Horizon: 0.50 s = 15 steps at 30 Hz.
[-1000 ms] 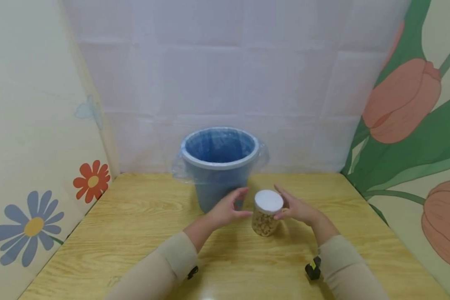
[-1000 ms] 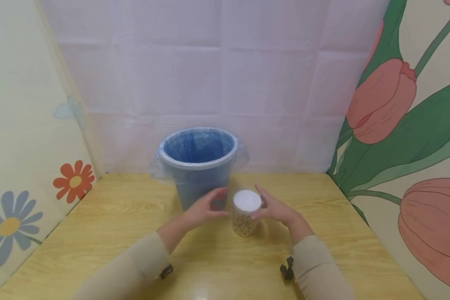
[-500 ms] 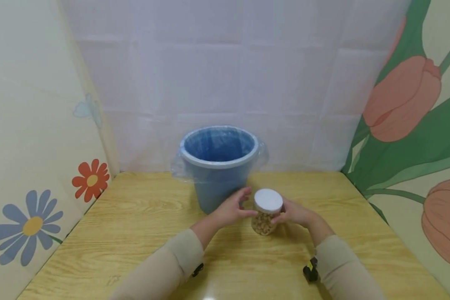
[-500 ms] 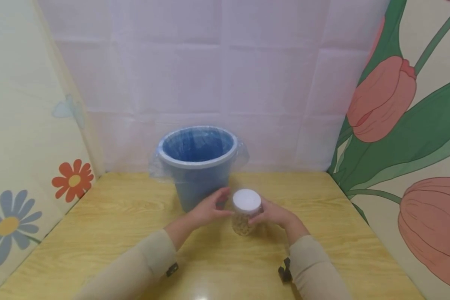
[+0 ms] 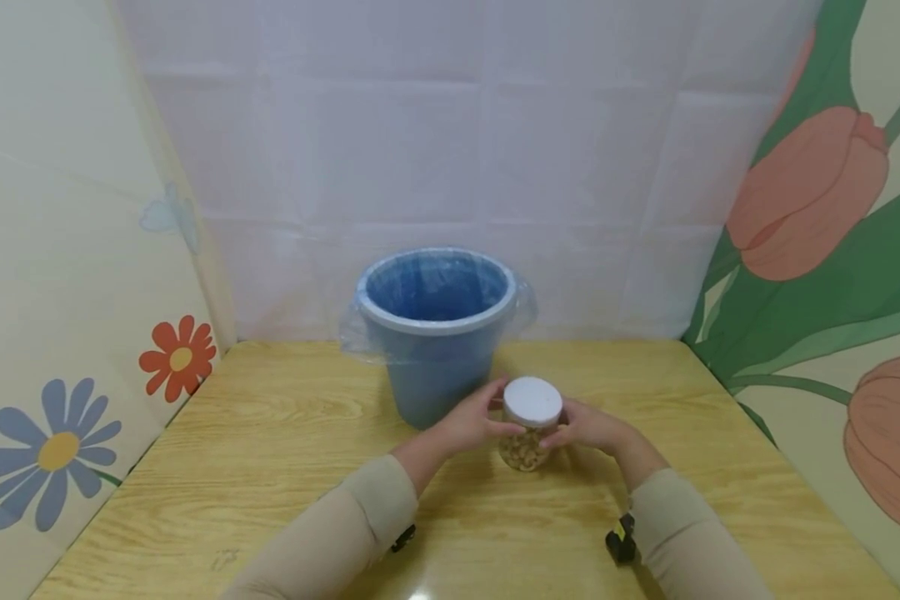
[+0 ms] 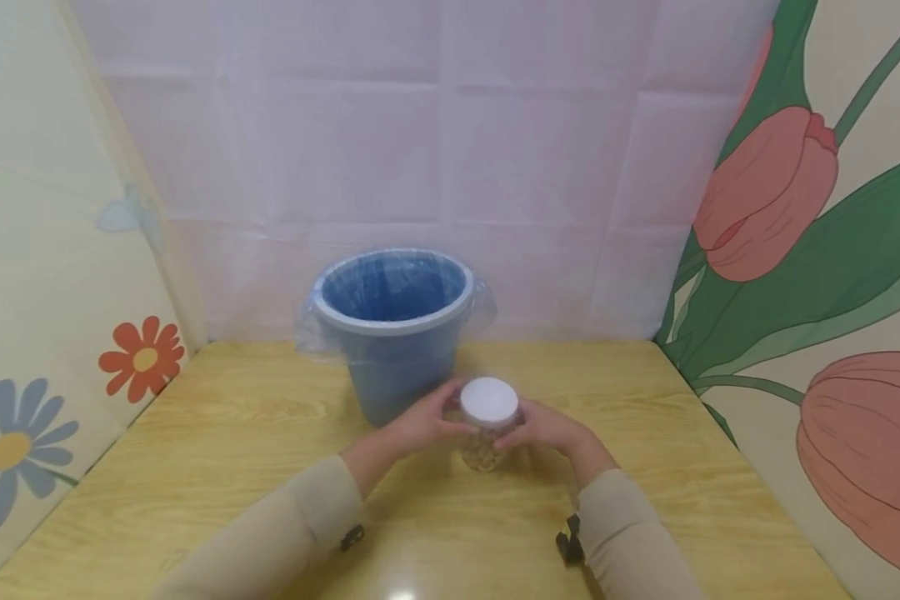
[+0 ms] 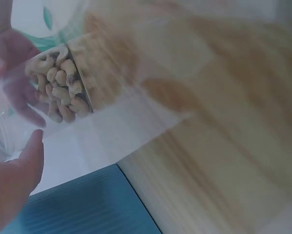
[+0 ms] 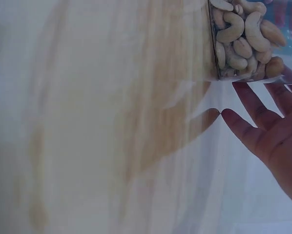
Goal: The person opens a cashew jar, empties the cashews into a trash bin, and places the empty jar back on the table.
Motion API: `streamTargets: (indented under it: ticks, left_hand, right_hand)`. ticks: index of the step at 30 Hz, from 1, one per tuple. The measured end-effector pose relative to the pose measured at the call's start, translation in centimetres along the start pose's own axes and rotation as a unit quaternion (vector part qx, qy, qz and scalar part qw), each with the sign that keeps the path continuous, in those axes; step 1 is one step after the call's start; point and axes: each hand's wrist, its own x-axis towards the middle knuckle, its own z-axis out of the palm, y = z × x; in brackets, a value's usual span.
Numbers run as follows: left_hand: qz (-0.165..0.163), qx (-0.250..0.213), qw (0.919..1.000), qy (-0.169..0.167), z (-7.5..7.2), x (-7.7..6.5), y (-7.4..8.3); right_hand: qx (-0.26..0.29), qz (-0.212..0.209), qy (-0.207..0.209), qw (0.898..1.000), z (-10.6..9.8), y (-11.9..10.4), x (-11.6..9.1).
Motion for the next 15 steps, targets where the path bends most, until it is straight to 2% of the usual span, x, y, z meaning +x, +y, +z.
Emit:
streamTargets:
  ticks: [5, 15]
  left_hand:
    - [-0.009, 0.007, 0.9999, 0.01, 0.08, -0.11, 0.27]
    - [-0.005, -0.001, 0.9998, 0.02, 0.0, -0.2, 0.18]
  right_hand:
    - [-0.004, -0.002, -0.001, 1.0, 0.3, -0.43, -0.04]
    - [-0.016, -0.011, -0.002, 1.0, 0.4, -0.99, -0.1]
